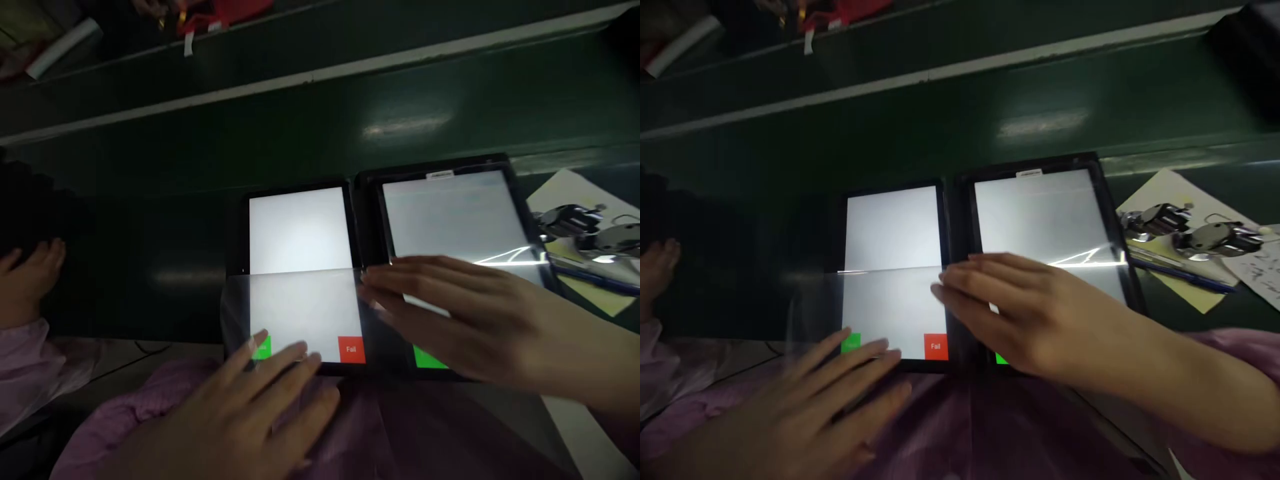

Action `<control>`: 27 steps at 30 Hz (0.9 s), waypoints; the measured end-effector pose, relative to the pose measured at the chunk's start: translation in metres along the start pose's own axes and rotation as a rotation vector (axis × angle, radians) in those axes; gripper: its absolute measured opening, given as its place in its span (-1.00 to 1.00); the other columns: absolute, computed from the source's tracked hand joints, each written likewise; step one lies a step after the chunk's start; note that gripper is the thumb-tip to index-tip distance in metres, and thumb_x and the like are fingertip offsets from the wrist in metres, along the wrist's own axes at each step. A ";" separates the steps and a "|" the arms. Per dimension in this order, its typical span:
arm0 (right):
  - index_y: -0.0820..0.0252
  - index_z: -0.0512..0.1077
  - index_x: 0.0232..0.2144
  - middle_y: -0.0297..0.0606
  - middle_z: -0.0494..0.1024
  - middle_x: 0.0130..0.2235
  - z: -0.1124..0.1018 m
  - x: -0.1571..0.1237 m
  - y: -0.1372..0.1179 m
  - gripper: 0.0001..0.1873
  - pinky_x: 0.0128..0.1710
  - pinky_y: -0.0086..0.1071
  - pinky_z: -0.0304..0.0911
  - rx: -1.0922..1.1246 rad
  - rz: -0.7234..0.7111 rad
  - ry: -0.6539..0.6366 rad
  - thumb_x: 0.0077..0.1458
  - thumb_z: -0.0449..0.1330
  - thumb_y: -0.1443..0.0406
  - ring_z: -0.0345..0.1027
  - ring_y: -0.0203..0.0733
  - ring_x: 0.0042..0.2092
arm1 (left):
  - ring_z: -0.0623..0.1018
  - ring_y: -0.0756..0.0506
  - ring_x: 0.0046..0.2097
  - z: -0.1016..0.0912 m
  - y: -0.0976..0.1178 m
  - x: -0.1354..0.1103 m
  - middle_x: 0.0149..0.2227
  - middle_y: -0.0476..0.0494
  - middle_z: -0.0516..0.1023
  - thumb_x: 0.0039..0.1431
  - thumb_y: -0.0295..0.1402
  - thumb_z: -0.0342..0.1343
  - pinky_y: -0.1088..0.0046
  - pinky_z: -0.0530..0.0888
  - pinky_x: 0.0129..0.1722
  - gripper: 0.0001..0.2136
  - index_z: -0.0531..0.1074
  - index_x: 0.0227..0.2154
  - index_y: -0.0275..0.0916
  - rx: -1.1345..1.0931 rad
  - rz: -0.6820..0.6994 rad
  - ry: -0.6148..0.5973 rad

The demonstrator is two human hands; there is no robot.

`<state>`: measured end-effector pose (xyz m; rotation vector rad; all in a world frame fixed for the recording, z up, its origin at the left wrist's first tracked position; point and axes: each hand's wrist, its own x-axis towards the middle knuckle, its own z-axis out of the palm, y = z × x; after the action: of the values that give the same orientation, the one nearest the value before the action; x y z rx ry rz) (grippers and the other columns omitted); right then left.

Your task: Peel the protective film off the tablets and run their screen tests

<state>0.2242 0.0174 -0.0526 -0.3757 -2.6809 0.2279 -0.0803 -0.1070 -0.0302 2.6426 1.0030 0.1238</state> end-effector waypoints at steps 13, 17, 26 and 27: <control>0.21 0.57 0.13 0.18 0.33 0.36 0.005 0.033 0.078 -0.64 0.15 0.43 0.29 -0.366 0.310 -0.034 0.48 0.09 0.21 0.27 0.51 0.28 | 0.52 -0.33 0.25 -0.016 -0.122 0.058 0.25 -0.25 0.52 0.47 0.04 -0.02 -0.01 0.50 0.24 -0.52 0.44 0.22 -0.16 -0.063 -0.634 0.321; 0.08 0.57 0.11 -0.02 0.47 0.26 -0.009 -0.024 0.040 -0.66 0.08 0.15 0.46 -0.263 0.220 0.113 0.49 0.06 0.21 0.42 0.24 0.19 | 0.57 -0.26 0.19 0.008 -0.098 0.002 0.12 -0.23 0.59 0.50 -0.07 -0.01 0.08 0.51 0.24 -0.64 0.51 0.11 -0.14 -0.005 -0.630 0.506; -0.12 0.56 0.07 -0.26 0.41 0.35 0.026 -0.116 -0.016 -0.72 0.34 0.17 0.05 -0.254 0.096 0.140 0.44 0.13 0.12 0.39 0.12 0.22 | 0.40 -0.31 0.37 0.057 -0.028 -0.070 0.40 -0.22 0.33 0.49 -0.14 0.06 -0.10 0.42 0.35 -0.65 0.46 0.25 0.06 0.232 -0.316 0.315; -0.13 0.55 0.10 -0.29 0.42 0.34 0.022 -0.113 -0.015 -0.72 0.33 0.13 0.09 -0.192 0.159 0.172 0.44 0.13 0.16 0.39 0.11 0.23 | 0.38 -0.31 0.39 0.056 -0.030 -0.068 0.43 -0.24 0.27 0.49 -0.14 0.06 -0.10 0.41 0.36 -0.63 0.43 0.28 0.05 0.240 -0.319 0.347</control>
<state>0.3105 -0.0324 -0.1129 -0.6390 -2.5111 -0.0166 -0.1396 -0.1448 -0.0907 2.6801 1.6322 0.4239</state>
